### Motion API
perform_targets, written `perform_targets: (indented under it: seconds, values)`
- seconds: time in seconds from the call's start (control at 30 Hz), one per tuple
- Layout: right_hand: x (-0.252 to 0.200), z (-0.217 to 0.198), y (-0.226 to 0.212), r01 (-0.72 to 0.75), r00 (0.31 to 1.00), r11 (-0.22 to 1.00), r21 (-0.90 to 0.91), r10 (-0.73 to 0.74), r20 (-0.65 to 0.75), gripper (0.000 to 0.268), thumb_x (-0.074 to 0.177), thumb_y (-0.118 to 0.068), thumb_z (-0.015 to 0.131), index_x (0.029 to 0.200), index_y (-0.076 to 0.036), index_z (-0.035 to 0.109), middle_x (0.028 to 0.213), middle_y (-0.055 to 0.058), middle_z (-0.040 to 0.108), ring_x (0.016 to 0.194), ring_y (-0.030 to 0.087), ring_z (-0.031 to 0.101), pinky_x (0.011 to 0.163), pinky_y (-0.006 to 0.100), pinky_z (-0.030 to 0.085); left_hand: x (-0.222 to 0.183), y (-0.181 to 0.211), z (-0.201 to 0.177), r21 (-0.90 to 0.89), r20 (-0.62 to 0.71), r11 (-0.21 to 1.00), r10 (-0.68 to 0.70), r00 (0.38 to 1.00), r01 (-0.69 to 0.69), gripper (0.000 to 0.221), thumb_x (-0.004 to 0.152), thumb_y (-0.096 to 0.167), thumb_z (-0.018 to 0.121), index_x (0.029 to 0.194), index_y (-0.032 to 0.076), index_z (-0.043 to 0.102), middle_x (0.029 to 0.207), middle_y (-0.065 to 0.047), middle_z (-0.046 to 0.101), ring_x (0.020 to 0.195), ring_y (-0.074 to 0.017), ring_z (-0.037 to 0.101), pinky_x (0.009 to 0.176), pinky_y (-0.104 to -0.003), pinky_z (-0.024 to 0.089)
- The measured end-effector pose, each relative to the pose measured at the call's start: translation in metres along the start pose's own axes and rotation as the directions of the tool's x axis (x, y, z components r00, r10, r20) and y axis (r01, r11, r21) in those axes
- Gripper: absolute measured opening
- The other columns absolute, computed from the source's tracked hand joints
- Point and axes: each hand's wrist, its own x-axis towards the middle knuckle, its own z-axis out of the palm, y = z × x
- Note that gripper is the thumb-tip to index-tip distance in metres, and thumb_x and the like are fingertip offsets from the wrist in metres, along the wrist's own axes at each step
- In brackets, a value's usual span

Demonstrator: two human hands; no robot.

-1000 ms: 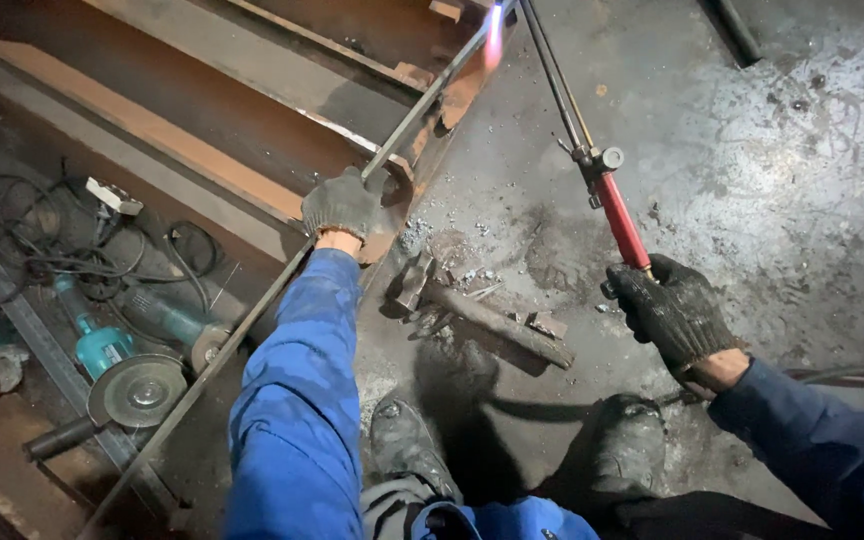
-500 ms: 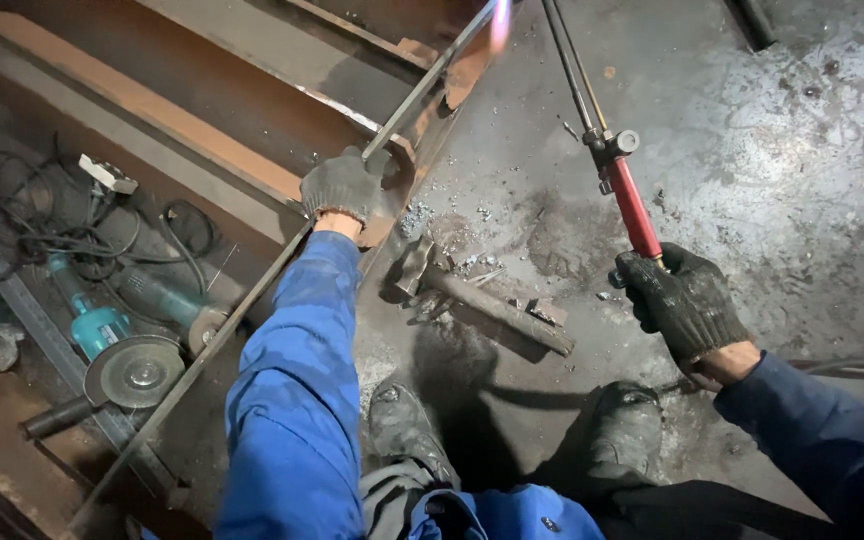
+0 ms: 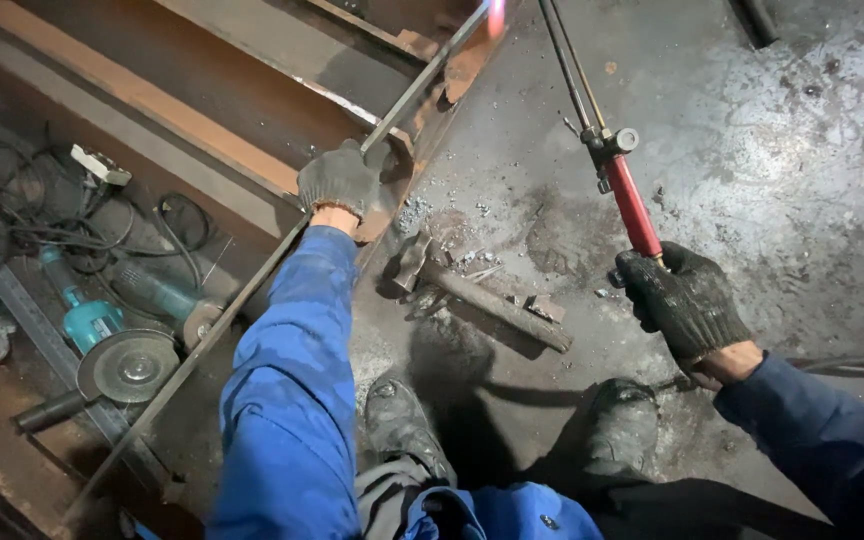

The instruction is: The recorder uses a gas cutting torch to cut and process metal pieces on a factory floor.

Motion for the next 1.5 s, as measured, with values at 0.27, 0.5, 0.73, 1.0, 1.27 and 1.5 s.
perform_targets:
  seconds: [0.27, 0.5, 0.73, 1.0, 1.27, 1.5]
  values:
    - [-0.003, -0.001, 0.008, -0.002, 1.0, 0.999, 0.034, 0.001, 0.018, 0.03, 0.093, -0.03, 0.07, 0.102, -0.002, 0.072, 0.069, 0.0, 0.057, 0.054, 0.01, 0.047, 0.047, 0.028, 0.037, 0.004, -0.008, 0.017, 0.011, -0.036, 0.998, 0.068, 0.997, -0.068, 0.063, 0.102, 0.063, 0.041, 0.108, 0.006, 0.07, 0.1, -0.024, 0.074, 0.097, -0.0439, 0.07, 0.083, -0.057, 0.052]
    - [-0.01, -0.01, 0.011, 0.032, 0.999, 0.996, 0.086, -0.035, 0.027, 0.031, 0.096, -0.03, 0.069, 0.105, -0.001, 0.07, 0.072, 0.0, 0.057, 0.057, 0.009, 0.047, 0.05, 0.028, 0.038, 0.006, -0.008, 0.016, 0.037, -0.054, 0.994, 0.108, 0.993, -0.106, 0.05, 0.098, 0.052, 0.047, 0.107, 0.009, 0.071, 0.098, -0.021, 0.075, 0.093, -0.0418, 0.072, 0.078, -0.057, 0.054]
    - [-0.015, -0.013, 0.016, -0.004, 0.999, 0.996, 0.086, 0.001, 0.032, 0.032, 0.095, -0.03, 0.067, 0.108, -0.001, 0.069, 0.076, 0.0, 0.062, 0.056, 0.01, 0.048, 0.05, 0.028, 0.04, 0.001, -0.005, 0.01, 0.027, -0.034, 0.996, 0.089, 0.995, -0.088, 0.06, 0.102, 0.06, 0.043, 0.108, 0.008, 0.071, 0.096, -0.023, 0.075, 0.092, -0.0422, 0.072, 0.078, -0.056, 0.054]
    - [-0.01, -0.014, 0.02, -0.001, 1.0, 1.0, 0.03, 0.001, 0.023, 0.033, 0.096, -0.032, 0.067, 0.107, -0.001, 0.07, 0.076, 0.001, 0.063, 0.056, 0.01, 0.049, 0.05, 0.028, 0.041, -0.002, -0.003, 0.007, 0.002, -0.059, 0.996, 0.094, 0.994, -0.094, 0.062, 0.103, 0.062, 0.042, 0.106, 0.007, 0.072, 0.095, -0.023, 0.074, 0.091, -0.0425, 0.072, 0.079, -0.056, 0.054]
    - [-0.005, -0.015, 0.021, 0.027, 0.999, 0.998, -0.059, -0.026, 0.026, 0.032, 0.097, -0.032, 0.067, 0.1, -0.001, 0.072, 0.069, 0.002, 0.057, 0.054, 0.01, 0.048, 0.049, 0.028, 0.039, -0.006, 0.003, -0.003, 0.007, -0.025, 0.998, 0.068, 0.997, -0.068, 0.064, 0.101, 0.064, 0.042, 0.106, 0.008, 0.071, 0.094, -0.024, 0.074, 0.09, -0.0417, 0.072, 0.079, -0.054, 0.054]
    - [0.0, -0.016, 0.018, 0.013, 1.0, 0.999, 0.052, -0.015, 0.022, 0.029, 0.096, -0.03, 0.068, 0.101, -0.001, 0.071, 0.07, 0.0, 0.057, 0.053, 0.01, 0.046, 0.048, 0.029, 0.038, -0.003, 0.001, 0.003, 0.031, -0.035, 0.998, 0.058, 0.998, -0.056, 0.058, 0.102, 0.06, 0.044, 0.109, 0.01, 0.072, 0.094, -0.021, 0.075, 0.09, -0.0401, 0.073, 0.078, -0.054, 0.055]
